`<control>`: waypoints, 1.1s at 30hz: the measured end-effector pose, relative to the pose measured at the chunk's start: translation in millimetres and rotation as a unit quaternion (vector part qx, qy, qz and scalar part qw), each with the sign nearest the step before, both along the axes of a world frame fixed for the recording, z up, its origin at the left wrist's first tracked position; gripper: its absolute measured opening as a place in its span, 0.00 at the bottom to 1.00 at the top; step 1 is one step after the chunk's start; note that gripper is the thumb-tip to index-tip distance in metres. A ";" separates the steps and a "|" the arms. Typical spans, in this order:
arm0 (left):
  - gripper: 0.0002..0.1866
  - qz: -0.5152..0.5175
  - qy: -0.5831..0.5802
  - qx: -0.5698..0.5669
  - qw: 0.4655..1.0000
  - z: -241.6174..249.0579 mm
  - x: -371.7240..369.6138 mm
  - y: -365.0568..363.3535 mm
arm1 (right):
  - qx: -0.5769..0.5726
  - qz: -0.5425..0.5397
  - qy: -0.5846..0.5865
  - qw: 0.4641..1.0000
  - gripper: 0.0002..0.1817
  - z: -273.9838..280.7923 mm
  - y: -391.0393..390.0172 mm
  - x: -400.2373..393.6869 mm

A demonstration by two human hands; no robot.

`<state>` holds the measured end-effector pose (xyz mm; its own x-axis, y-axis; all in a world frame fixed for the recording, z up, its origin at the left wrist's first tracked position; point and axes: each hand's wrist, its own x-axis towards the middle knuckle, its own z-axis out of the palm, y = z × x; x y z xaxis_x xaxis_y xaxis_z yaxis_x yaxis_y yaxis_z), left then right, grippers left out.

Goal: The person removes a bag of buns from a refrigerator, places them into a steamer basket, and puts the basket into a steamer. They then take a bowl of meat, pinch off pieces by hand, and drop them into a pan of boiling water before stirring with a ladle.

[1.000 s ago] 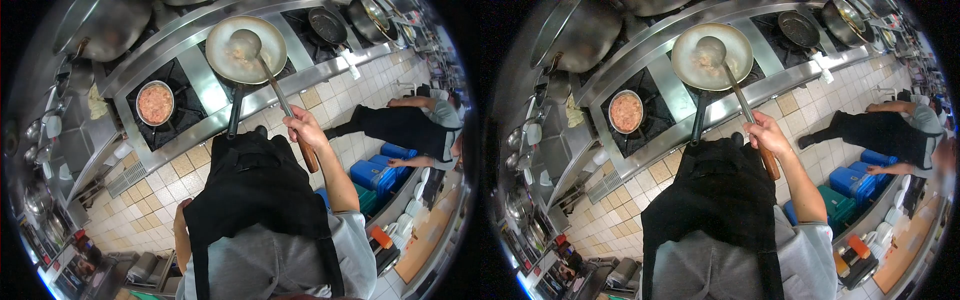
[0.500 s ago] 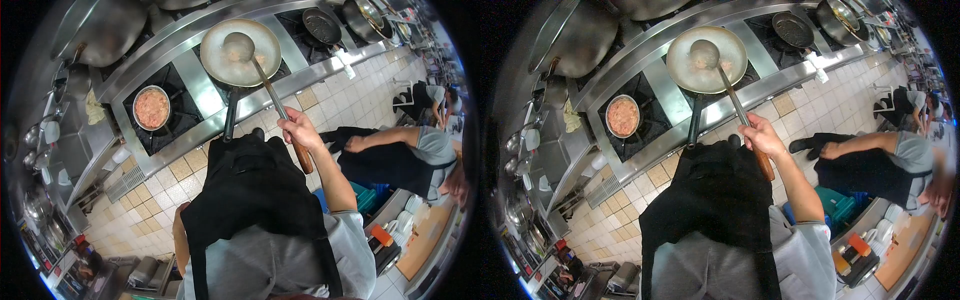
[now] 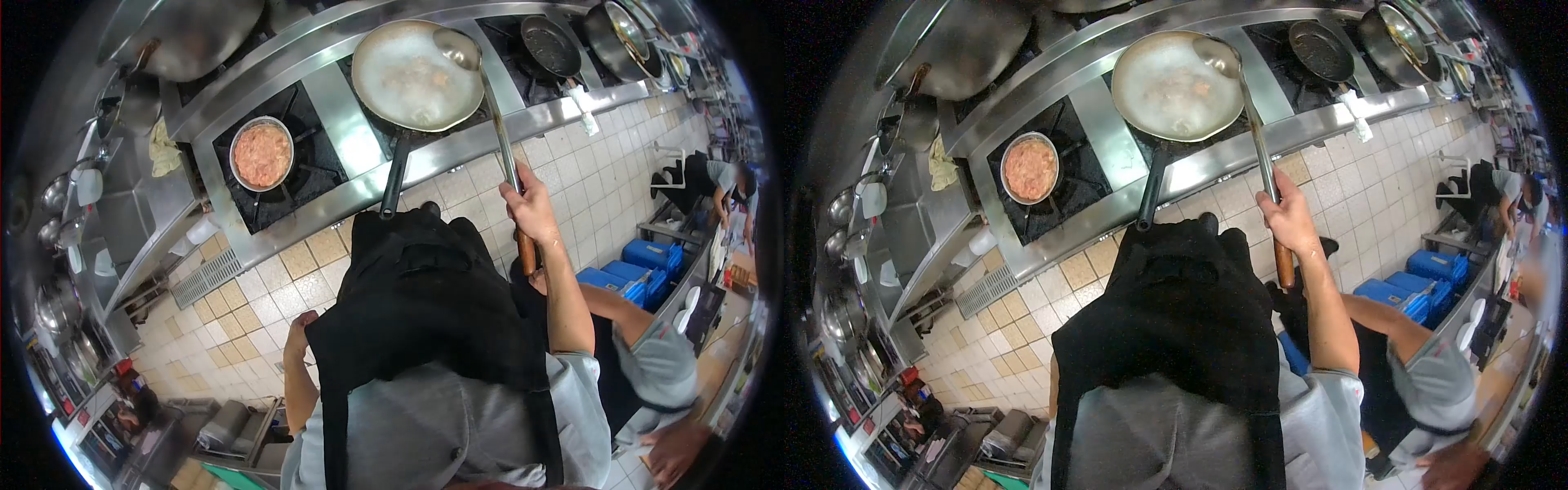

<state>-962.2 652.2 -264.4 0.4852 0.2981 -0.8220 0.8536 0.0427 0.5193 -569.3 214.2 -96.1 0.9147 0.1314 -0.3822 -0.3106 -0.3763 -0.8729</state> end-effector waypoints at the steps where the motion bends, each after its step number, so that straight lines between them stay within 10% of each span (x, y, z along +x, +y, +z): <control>1: 0.15 0.003 0.021 -0.007 1.000 -0.6 1.4 0.9 | -0.016 0.003 0.000 1.000 0.27 -1.5 0.6 -1.5; 33: 0.18 0.141 0.035 -0.101 0.984 -41.5 -55.5 3.3 | 0.211 -0.015 0.198 0.957 0.23 12.6 5.1 -8.3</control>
<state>-1017.7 655.5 -305.8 0.3466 0.2396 -0.9069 0.8262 0.3797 0.4161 -577.6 219.3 -83.5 0.7145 0.3261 -0.6189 -0.6541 -0.0025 -0.7564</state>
